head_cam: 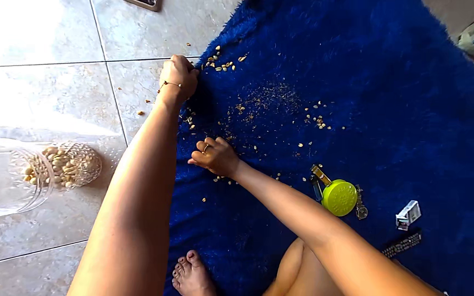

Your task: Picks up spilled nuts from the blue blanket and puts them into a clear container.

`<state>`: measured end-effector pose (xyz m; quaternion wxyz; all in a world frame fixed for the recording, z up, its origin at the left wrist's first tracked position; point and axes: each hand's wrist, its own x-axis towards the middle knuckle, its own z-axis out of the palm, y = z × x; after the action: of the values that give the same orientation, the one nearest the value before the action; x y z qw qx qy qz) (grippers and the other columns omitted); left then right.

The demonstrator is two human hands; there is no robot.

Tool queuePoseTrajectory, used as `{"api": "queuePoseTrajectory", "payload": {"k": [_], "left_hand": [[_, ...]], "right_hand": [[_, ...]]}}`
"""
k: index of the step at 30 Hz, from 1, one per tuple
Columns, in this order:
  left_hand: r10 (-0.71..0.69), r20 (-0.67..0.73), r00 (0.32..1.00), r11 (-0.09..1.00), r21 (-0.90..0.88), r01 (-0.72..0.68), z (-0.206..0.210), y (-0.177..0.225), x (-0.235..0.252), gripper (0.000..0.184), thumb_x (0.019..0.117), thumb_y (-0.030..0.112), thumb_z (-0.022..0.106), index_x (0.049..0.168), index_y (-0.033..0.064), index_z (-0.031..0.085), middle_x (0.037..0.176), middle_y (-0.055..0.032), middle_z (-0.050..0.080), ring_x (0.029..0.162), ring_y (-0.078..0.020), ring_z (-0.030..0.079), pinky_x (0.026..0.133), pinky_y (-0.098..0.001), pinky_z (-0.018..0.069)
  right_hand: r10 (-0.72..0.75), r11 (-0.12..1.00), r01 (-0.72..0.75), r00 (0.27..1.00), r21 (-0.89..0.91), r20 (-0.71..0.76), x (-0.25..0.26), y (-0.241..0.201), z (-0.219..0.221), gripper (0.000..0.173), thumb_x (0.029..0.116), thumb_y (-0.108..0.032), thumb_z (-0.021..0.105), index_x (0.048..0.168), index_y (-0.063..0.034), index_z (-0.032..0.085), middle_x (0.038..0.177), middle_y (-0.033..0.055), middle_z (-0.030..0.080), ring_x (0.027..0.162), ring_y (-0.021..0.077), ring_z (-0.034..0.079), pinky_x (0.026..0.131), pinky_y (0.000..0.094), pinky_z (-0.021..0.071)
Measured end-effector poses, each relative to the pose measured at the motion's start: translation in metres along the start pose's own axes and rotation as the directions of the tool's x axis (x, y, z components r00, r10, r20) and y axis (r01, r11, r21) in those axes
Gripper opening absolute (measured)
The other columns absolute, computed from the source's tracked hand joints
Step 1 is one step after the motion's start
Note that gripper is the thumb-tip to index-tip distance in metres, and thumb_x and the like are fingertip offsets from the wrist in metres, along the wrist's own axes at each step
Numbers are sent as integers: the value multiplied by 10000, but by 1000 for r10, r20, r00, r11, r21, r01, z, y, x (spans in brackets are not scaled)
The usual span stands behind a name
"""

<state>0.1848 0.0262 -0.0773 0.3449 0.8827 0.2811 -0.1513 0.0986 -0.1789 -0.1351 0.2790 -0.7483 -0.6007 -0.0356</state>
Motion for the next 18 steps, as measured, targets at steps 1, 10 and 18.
{"api": "queuePoseTrajectory", "payload": {"k": [1, 10, 18], "left_hand": [[-6, 2, 1000, 1000, 5, 6, 0, 1, 0, 334, 1050, 216, 511, 1188, -57, 645, 1222, -298, 639, 1208, -447, 598, 1016, -638, 429], [226, -127, 966, 950, -189, -247, -32, -14, -52, 449, 1043, 304, 559, 1360, -14, 540, 1334, -238, 584, 1163, -331, 625, 988, -478, 503], [442, -623, 645, 857, 83, -508, -99, -104, -234, 342, 1060, 217, 541, 972, -60, 720, 1178, -235, 677, 1022, -230, 684, 937, -380, 539]], "right_hand": [[29, 999, -29, 1000, 16, 0, 5, 1, 0, 324, 990, -310, 662, 777, -67, 684, 777, 116, 643, 746, 306, 653, 544, 404, 453], [659, -62, -776, 440, 627, 610, 63, 21, -71, 311, 1100, -294, 498, 963, -44, 620, 676, -28, 520, 507, 33, 438, 463, 192, 376], [701, -661, -156, 221, 734, 678, 44, 15, -93, 383, 1124, -334, 364, 879, -128, 574, 739, -4, 657, 587, 64, 643, 549, 178, 557]]}}
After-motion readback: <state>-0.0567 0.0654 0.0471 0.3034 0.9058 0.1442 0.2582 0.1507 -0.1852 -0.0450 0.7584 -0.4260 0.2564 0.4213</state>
